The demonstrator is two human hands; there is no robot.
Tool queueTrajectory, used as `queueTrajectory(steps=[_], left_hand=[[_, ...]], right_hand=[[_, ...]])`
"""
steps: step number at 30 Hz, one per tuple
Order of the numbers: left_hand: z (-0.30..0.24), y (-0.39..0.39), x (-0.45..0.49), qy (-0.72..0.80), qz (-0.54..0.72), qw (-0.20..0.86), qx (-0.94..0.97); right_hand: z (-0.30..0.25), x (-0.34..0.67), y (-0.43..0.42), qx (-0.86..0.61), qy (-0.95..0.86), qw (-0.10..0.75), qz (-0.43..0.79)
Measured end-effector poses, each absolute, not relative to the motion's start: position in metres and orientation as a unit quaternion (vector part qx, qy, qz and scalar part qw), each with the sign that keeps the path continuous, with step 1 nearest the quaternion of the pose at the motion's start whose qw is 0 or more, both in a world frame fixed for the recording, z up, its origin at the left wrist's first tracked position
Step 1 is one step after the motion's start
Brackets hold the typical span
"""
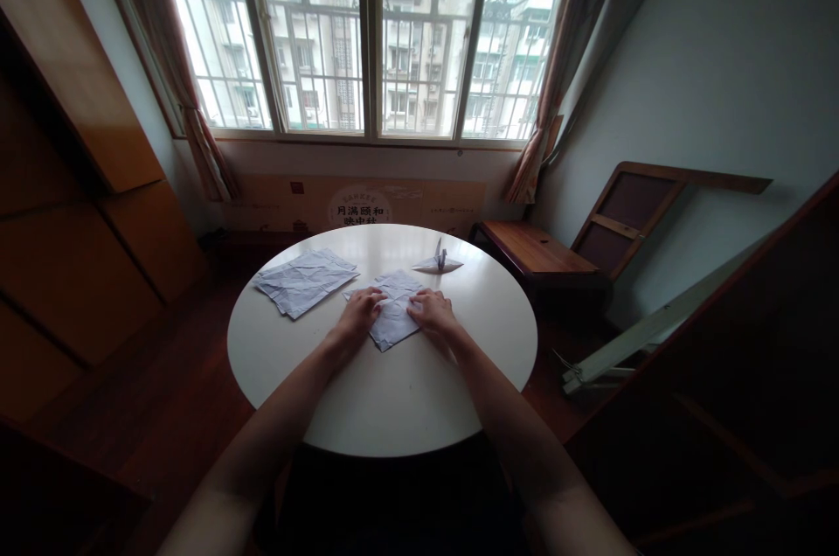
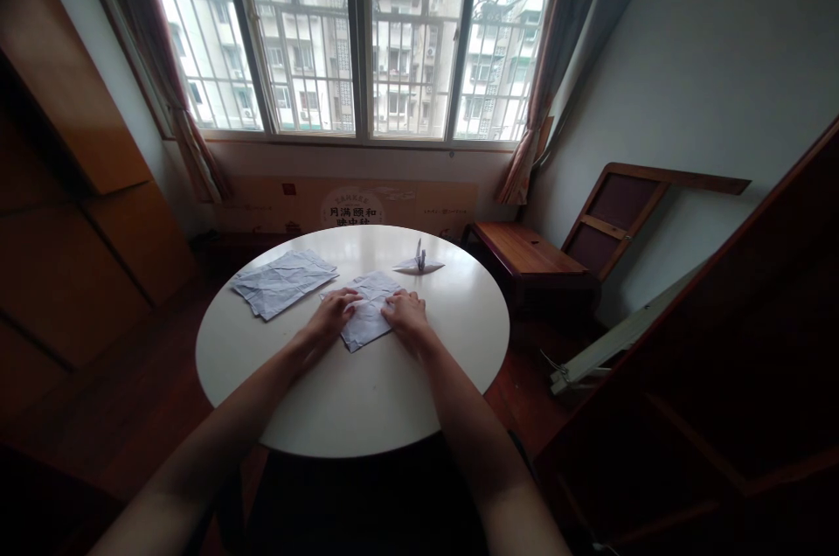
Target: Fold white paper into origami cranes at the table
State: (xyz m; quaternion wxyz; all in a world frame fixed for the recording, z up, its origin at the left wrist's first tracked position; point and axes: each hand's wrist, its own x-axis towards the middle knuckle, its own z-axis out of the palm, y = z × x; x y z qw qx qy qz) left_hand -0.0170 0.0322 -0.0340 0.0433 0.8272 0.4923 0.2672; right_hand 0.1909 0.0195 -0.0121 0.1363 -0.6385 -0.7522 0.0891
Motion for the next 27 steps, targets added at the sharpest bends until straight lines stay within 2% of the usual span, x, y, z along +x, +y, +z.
queueTrajectory(steps=[3, 9, 27], left_hand=[[-0.0363, 0.0337, -0.0158, 0.431, 0.294, 0.064, 0.851], [-0.0384, 0.0332, -0.0137, 0.403, 0.263, 0.084, 0.872], [-0.0324, 0.0286, -0.0147, 0.510, 0.249, 0.064, 0.821]], right_hand=[[-0.0116, 0.1916, 0.0193, -0.640, -0.752, 0.133, 0.090], [-0.0122, 0.1925, 0.0208, -0.641, -0.750, 0.129, 0.100], [-0.0103, 0.1931, 0.0213, -0.645, -0.746, 0.127, 0.111]])
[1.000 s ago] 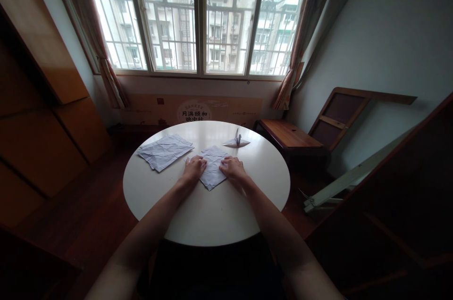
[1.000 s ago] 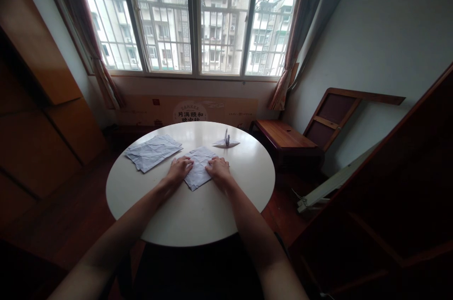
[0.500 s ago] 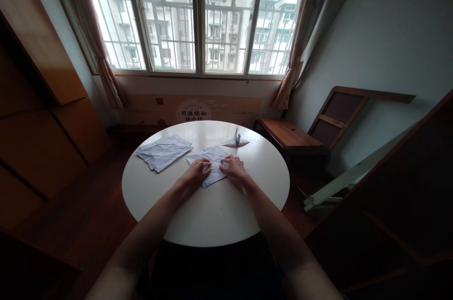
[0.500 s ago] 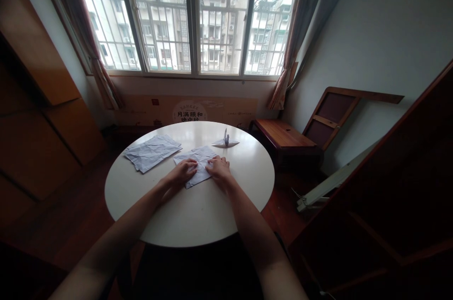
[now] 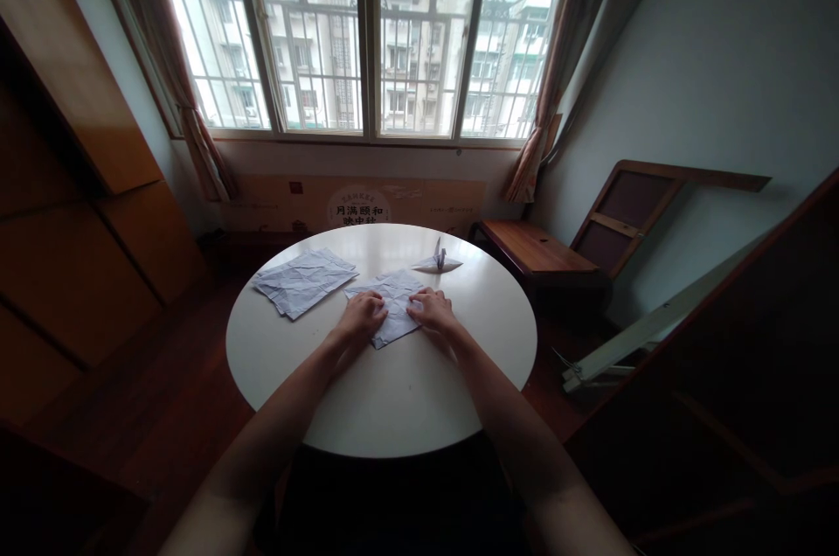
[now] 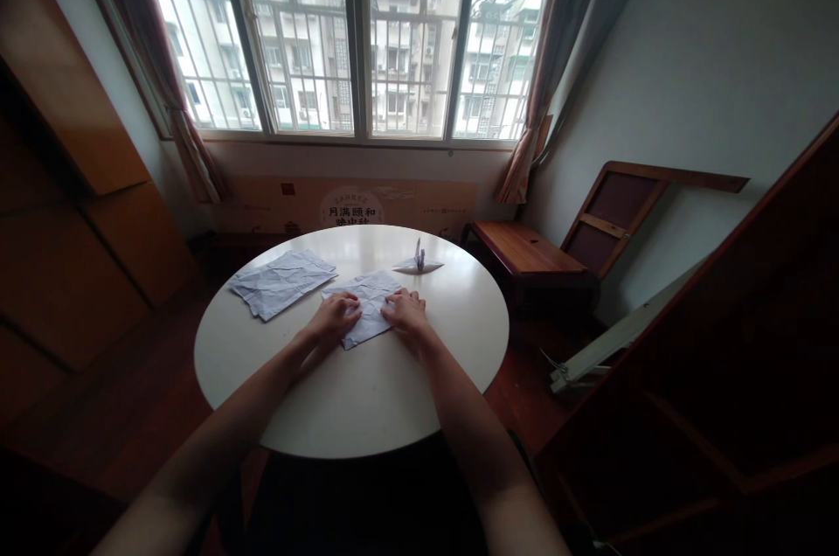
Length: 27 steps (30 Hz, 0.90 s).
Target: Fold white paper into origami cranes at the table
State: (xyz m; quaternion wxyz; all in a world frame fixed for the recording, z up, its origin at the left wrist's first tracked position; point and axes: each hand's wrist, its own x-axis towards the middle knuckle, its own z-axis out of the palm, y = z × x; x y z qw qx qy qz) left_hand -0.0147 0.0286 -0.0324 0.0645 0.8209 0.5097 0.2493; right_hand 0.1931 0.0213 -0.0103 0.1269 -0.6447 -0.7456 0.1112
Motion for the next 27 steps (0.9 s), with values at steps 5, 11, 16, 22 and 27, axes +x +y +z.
queueTrajectory(steps=[5, 11, 16, 22, 27], left_hand=[[-0.0312, 0.0289, -0.0143, 0.513, 0.243, 0.077, 0.819], [-0.0304, 0.0292, -0.0149, 0.508, 0.239, 0.076, 0.824], [-0.0288, 0.0270, -0.0146, 0.506, 0.244, 0.078, 0.823], [-0.0278, 0.0268, -0.0150, 0.503, 0.238, 0.075, 0.827], [-0.0273, 0.0260, -0.0150, 0.505, 0.237, 0.081, 0.826]], right_hand=[[-0.0092, 0.1932, 0.0197, -0.643, -0.747, 0.126, 0.113], [-0.0082, 0.1927, 0.0198, -0.646, -0.745, 0.120, 0.116], [-0.0082, 0.1924, 0.0193, -0.646, -0.744, 0.123, 0.117], [-0.0092, 0.1928, 0.0195, -0.644, -0.745, 0.129, 0.115], [-0.0099, 0.1929, 0.0199, -0.645, -0.746, 0.124, 0.113]])
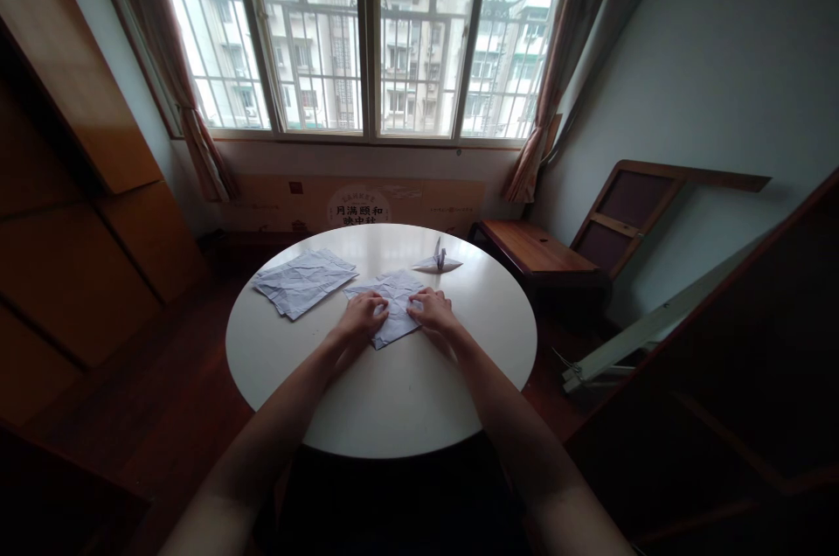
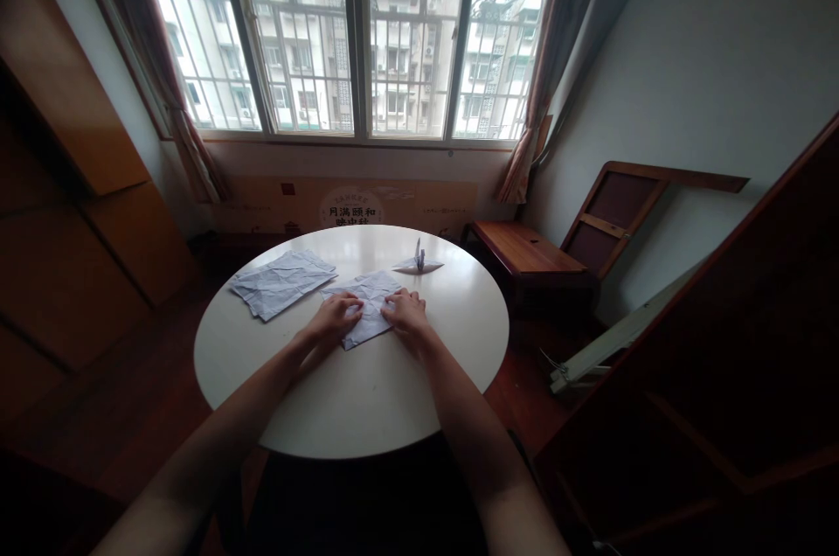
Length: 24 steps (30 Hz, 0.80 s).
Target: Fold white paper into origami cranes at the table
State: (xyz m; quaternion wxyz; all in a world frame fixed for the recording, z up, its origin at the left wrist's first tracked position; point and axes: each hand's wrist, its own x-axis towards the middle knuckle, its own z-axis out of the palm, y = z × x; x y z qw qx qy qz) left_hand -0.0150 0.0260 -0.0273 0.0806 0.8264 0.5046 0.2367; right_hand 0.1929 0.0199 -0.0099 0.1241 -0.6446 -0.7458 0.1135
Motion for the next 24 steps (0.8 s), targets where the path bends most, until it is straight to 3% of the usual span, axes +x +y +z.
queueTrajectory(steps=[24], left_hand=[[-0.0268, 0.0271, -0.0144, 0.509, 0.232, 0.082, 0.825]], right_hand=[[-0.0086, 0.1919, 0.0189, -0.647, -0.744, 0.126, 0.109]])
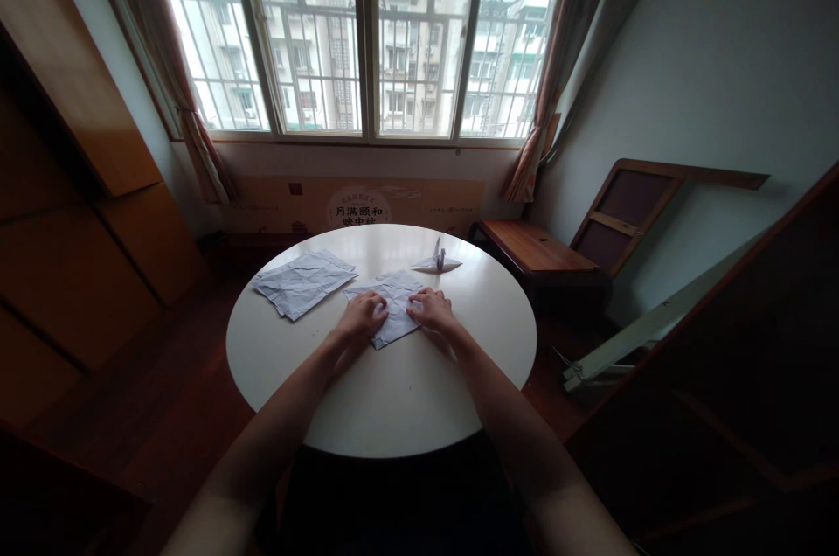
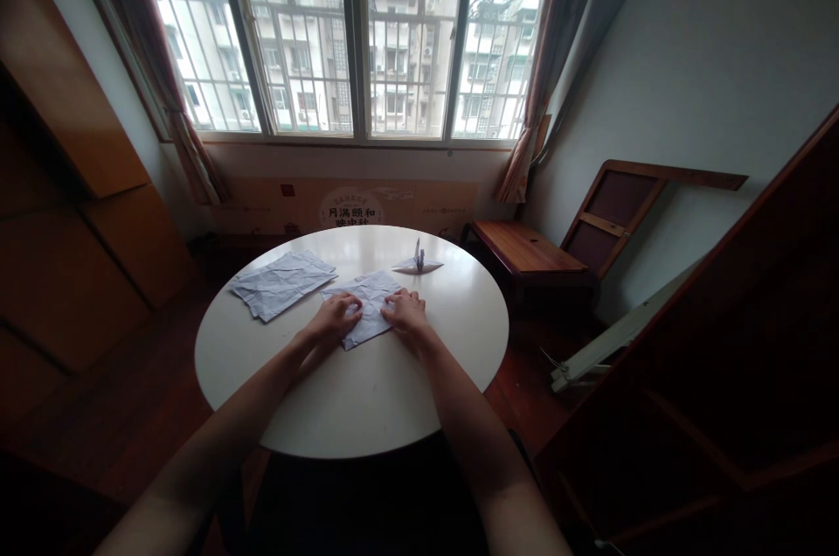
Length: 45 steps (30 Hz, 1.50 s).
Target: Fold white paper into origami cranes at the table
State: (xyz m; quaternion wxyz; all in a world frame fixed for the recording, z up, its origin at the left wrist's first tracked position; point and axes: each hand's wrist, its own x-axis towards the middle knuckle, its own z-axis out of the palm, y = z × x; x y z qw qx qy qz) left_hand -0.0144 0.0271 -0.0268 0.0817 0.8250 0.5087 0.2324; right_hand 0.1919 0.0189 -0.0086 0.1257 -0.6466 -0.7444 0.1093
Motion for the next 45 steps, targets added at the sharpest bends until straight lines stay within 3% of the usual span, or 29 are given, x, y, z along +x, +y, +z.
queueTrajectory(steps=[45], left_hand=[[-0.0274, 0.0277, -0.0141, 0.519, 0.196, 0.059, 0.830]], right_hand=[[-0.0116, 0.1931, 0.0227, -0.643, -0.747, 0.125, 0.113]])
